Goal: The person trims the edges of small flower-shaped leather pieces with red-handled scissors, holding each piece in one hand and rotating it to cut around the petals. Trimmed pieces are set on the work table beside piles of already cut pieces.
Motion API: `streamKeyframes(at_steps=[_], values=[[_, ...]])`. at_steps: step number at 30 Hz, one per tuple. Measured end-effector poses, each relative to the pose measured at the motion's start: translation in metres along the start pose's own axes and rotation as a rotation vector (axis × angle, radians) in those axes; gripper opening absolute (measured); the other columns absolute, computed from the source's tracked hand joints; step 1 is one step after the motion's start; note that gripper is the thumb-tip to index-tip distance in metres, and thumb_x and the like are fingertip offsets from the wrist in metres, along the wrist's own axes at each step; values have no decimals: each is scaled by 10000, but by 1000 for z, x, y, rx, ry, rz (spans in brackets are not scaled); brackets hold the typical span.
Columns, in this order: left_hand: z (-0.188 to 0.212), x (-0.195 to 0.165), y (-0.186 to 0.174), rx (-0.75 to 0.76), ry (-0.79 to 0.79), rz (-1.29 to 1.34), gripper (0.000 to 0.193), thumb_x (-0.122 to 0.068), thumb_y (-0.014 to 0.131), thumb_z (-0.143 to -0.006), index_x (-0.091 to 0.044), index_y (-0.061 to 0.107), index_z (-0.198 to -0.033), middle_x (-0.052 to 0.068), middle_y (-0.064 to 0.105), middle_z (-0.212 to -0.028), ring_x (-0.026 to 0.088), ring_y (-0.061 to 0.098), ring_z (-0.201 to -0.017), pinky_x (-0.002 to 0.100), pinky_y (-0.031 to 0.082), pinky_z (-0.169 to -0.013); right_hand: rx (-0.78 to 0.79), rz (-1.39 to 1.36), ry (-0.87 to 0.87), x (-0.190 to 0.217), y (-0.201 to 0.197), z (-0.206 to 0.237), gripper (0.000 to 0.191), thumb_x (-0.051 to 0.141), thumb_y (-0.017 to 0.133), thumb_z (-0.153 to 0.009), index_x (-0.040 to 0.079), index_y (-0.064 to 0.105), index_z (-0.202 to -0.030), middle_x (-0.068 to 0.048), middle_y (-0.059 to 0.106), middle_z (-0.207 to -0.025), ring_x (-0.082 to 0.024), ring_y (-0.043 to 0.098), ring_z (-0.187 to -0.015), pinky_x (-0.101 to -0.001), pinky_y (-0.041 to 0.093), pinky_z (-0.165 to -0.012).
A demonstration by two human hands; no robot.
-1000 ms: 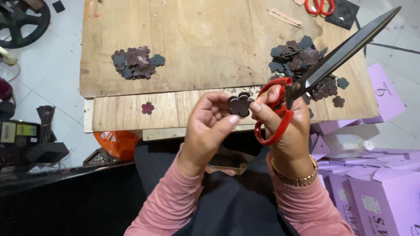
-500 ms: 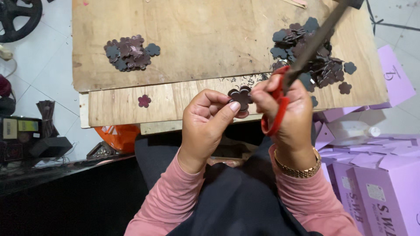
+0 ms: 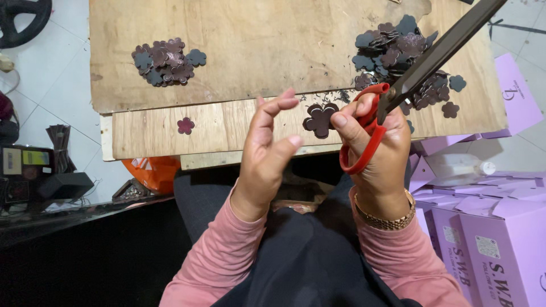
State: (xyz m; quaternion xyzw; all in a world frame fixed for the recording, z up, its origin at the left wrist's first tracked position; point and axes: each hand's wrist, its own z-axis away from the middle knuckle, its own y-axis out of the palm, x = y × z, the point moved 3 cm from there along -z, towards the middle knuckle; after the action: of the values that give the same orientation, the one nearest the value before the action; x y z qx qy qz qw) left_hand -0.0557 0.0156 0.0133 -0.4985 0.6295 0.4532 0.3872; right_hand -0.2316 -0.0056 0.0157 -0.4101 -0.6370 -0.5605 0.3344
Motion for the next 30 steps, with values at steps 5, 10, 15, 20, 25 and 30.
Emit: streamKeyframes(at_steps=[5, 10, 15, 20, 25, 30], values=[[4, 11, 10, -3, -146, 246, 369, -89, 711, -951, -47, 528, -1269, 158, 534, -1472, 220, 480, -1401, 434, 272, -1229, 34, -11, -2, -3, 2, 0, 270, -127, 719, -962, 67, 561, -1064, -58, 639, -1006, -137, 644, -957, -247, 518, -874], [7, 20, 10, -116, -170, 537, 120, -14, 686, -1086, -2, 588, -1153, 112, 693, -1112, 149, 668, -1081, 272, 550, -985, 39, 72, 70, -14, 2, 7, 280, -101, 734, -963, 69, 539, -1071, -81, 635, -944, -110, 559, -758, -207, 419, -651], [5, 19, -5, -235, -147, 427, 152, -50, 692, -1018, -47, 595, -1135, 71, 726, -1008, 111, 689, -896, 232, 527, -746, 166, 20, 30, -20, -1, 8, 289, 120, 792, -969, 76, 540, -1104, -82, 618, -998, -102, 537, -800, -225, 433, -722], [3, 17, -11, -271, -124, 437, 173, -25, 705, -1004, -38, 599, -1140, 85, 727, -991, 99, 662, -856, 222, 487, -704, 399, -18, 40, -22, 2, 19, 612, 605, 675, -1026, 24, 581, -1197, -58, 566, -1172, -118, 525, -952, -274, 430, -897], [3, 18, -14, -256, -88, 511, 175, 3, 715, -1017, -39, 593, -1135, 76, 707, -1004, 85, 615, -824, 227, 487, -731, 488, 286, 184, -28, -1, 24, 864, 724, 626, -938, 32, 494, -1439, -34, 558, -1252, -145, 543, -1079, -313, 457, -990], [5, 17, -14, -244, -144, 541, 157, -8, 702, -980, -39, 584, -1078, 79, 717, -1007, 109, 680, -877, 248, 562, -749, 594, 354, 268, -38, 3, 27, 863, 652, 698, -916, 0, 484, -1439, -59, 594, -1311, -157, 557, -1133, -329, 484, -1002]])
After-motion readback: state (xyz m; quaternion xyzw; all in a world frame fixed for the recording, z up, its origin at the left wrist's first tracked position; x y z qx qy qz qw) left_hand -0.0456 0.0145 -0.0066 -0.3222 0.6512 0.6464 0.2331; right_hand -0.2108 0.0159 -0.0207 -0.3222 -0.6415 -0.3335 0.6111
